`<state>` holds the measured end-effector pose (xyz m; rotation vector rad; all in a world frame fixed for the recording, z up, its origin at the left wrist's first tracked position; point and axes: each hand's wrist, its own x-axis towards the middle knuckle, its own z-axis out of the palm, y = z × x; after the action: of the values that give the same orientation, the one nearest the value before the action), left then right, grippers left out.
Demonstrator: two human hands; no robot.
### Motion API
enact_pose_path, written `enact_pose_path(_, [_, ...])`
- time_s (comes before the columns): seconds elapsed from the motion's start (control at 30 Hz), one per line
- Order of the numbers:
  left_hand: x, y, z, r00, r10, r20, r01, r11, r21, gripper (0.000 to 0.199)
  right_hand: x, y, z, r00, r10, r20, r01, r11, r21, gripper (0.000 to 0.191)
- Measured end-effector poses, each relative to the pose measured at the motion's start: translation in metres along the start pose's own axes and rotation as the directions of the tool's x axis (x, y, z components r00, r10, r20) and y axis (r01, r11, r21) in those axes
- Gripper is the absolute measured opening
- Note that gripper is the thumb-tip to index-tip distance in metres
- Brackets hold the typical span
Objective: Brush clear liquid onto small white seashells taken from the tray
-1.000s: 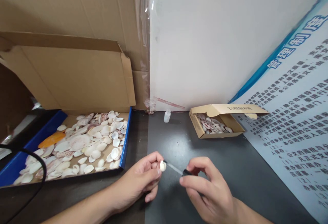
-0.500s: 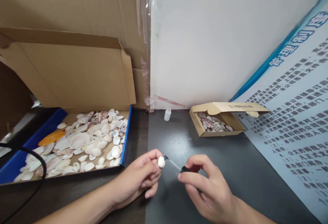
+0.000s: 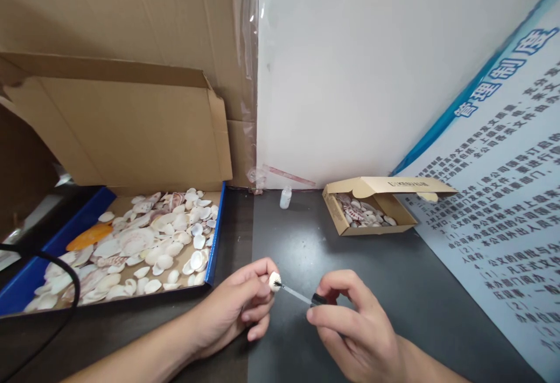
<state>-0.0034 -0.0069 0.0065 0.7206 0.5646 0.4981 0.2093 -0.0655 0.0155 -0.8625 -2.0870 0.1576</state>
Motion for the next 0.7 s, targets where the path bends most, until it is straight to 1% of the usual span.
enact_pose_path(0.17, [0.0007,-0.0043,-0.0017,0.998,0.041,0.047,-0.043,0.998,0.034,0.023,-0.0004,0.0006,0.0002,1.0,0.003,0.0,-0.003,1.0,-0.003,0.037])
enact_pose_path(0.27, [0.0008,-0.0061,-0.003,0.996,0.06,0.07,-0.064,0.997,0.05,0.027,-0.001,0.0017,0.0,1.0,0.012,-0.013,-0.012,1.0,-0.028,0.036])
enact_pose_path(0.37, [0.0016,-0.0071,-0.004,0.995,0.067,0.081,-0.072,0.995,0.065,0.028,-0.0009,0.0021,-0.0006,0.998,0.045,-0.048,-0.047,0.997,-0.053,0.036])
enact_pose_path(0.5, [0.0034,-0.0086,-0.005,0.994,0.067,0.086,-0.074,0.994,0.077,0.028,-0.0004,0.0025,0.0001,1.0,-0.002,-0.006,0.002,1.0,-0.022,0.038])
enact_pose_path(0.57, [0.0034,-0.009,-0.0054,0.994,0.066,0.087,-0.073,0.994,0.08,0.029,-0.0008,0.0035,0.0008,1.0,0.022,-0.002,-0.022,0.999,-0.034,0.038])
enact_pose_path(0.63, [0.0025,-0.0088,-0.0054,0.994,0.061,0.088,-0.068,0.994,0.08,0.029,-0.0015,0.0047,0.0012,0.998,0.058,-0.027,-0.059,0.997,-0.05,0.037])
enact_pose_path(0.7, [0.0013,-0.0082,-0.0053,0.995,0.056,0.084,-0.063,0.995,0.079,0.029,-0.002,0.0051,0.0012,0.998,0.054,-0.027,-0.055,0.998,-0.041,0.038])
